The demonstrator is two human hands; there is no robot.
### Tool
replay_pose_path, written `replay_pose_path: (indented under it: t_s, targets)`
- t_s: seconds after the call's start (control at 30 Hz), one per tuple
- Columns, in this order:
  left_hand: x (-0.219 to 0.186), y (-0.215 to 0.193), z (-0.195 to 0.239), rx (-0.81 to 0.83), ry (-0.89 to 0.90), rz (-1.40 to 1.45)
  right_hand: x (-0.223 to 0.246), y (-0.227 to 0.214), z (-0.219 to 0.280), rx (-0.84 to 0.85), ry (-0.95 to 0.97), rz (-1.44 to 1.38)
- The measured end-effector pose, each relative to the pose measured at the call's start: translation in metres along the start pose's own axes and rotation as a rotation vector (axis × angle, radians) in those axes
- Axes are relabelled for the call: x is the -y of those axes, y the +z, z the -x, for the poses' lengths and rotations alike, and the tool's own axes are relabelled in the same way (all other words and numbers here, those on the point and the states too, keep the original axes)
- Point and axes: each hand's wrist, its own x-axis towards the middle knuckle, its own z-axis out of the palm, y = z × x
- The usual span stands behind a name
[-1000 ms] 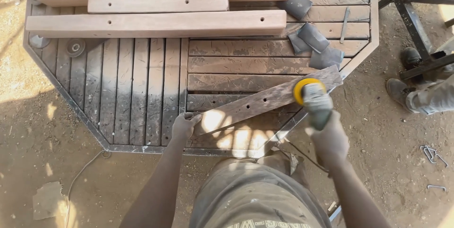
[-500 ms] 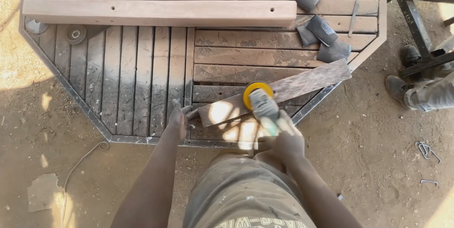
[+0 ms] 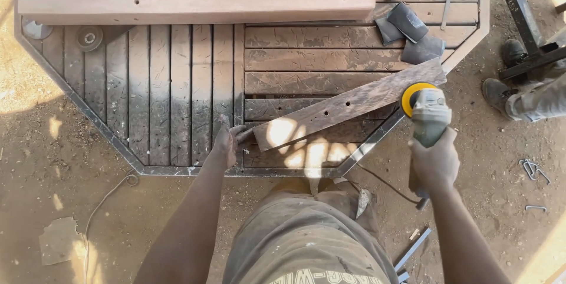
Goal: Sanding a wooden plank using an angle grinder with a sanding disc
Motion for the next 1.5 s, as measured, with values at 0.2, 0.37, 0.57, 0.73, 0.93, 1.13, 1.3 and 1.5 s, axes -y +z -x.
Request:
replay_pose_path:
  t_s: [0.2,0.37,0.57,0.73,0.93,1.13,1.3,1.5]
  targets:
    - [-0.009,0.009,0.023,0.011,-0.027,0.023,0.026,0.014,0.037,0.059,-0.077,-0.026]
    - [-0.006,0.007,0.035,0.092,-0.018,0.207,0.081,0.076,0.112,0.363,-0.436,0.305]
    - [0.002,0.004,0.033,0.113,-0.027,0.333,0.078,0.133,0.107,0.386,-0.855,0.523]
    - [0.009,0.011,0.047,0.049,0.113,0.078,0.156,0.008,0.111,0.310,-0.392,0.199]
    - [0.019,0.012,0.027,-0.045,0.243,-0.085,0.063,-0.011,-0.028,0.230,-0.187,0.125]
    - [-0.016,0.087,0.096,-0.296,0.234,-0.350,0.032,-0.079,-0.104,0.087,0.204,-0.038]
    - [-0.029,0.178,0.124,-0.649,0.629,-1.045,0.009,-0.097,-0.097,0.038,0.422,-0.369]
    - [-0.038,0.307,0.108,-0.184,0.398,-1.655,-0.011,-0.078,-0.047,0.121,0.500,-0.741]
